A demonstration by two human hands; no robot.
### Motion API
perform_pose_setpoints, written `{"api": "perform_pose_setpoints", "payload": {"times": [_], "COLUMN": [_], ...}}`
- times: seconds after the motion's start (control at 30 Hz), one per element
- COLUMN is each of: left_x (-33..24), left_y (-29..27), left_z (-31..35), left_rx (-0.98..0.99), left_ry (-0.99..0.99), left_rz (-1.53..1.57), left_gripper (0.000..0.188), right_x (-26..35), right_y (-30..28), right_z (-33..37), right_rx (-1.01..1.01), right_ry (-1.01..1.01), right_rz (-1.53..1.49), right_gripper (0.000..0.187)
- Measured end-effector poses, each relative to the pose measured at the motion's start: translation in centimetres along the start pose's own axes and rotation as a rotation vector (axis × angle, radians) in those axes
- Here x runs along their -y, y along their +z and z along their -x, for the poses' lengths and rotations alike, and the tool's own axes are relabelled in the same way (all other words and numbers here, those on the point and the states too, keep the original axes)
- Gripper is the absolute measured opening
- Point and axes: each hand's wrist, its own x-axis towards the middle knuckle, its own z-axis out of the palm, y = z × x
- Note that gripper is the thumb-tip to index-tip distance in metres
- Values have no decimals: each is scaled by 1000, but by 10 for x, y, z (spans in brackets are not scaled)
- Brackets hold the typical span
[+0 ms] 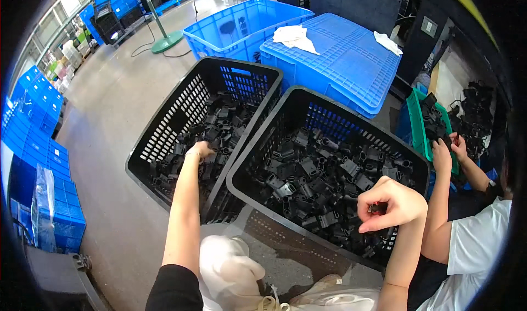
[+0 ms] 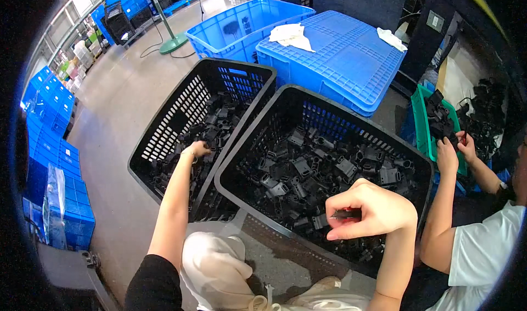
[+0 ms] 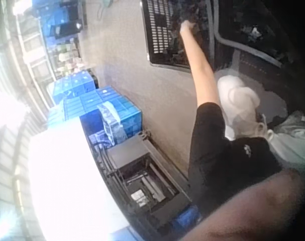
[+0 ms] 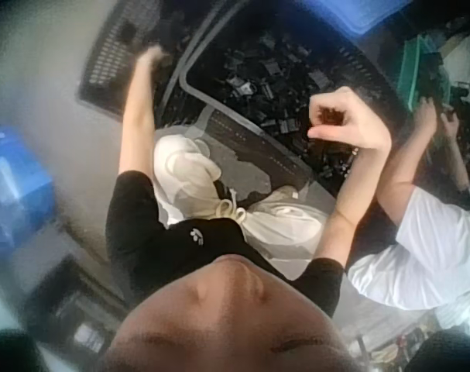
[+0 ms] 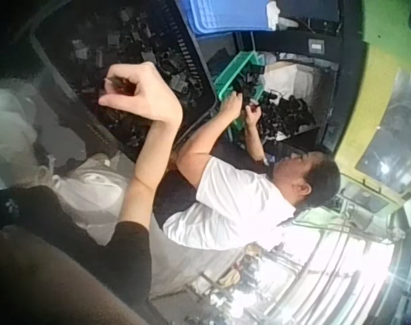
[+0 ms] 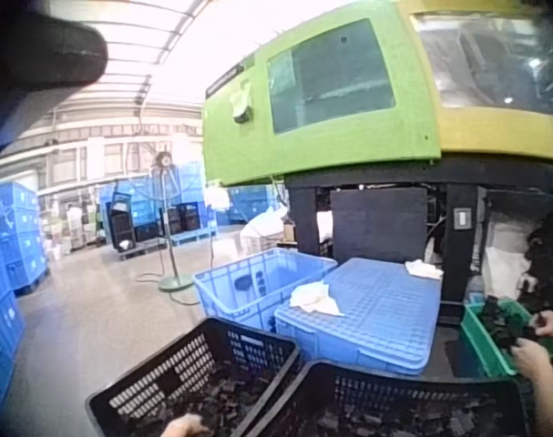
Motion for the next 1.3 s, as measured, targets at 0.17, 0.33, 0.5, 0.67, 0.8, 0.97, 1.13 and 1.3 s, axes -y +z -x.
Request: {"api": "perform_pose_setpoints", "payload": {"times": [0.17, 0.33, 0.5, 0.67, 0.8, 0.97, 1.13, 1.3], "left_x": [-28, -25, -17, -34, -56, -57, -173, -232], "left_y": [38, 44, 70, 64, 61, -23, -183, -233], "left_z": [15, 1, -17, 12, 4, 0, 153, 243], "left_rx": [-38, -228, -186, -230, -353, -1139, -1059, -46], "left_ry": [-309, -282, -301, -314, -116, 180, 892, 1460], "left_rz": [-67, -168, -109, 27, 37, 347, 1411, 2031], "left_gripper": [79, 67, 53, 42, 47, 45, 48, 37], "right_x": [-3, 1, 7, 19, 14, 12, -1, 1], "right_y": [3, 5, 7, 7, 9, 11, 2, -5], "right_z": [-5, -17, -17, -11, -2, 4, 6, 0], "right_rx": [-54, -95, -119, -150, -191, -455, -683, -735], "right_ry": [70, 116, 91, 87, 108, 173, -41, -179], "right_rz": [37, -52, -16, -7, -17, -273, -500, -538], "right_gripper": [22, 31, 29, 28, 28, 27, 13, 10]}}
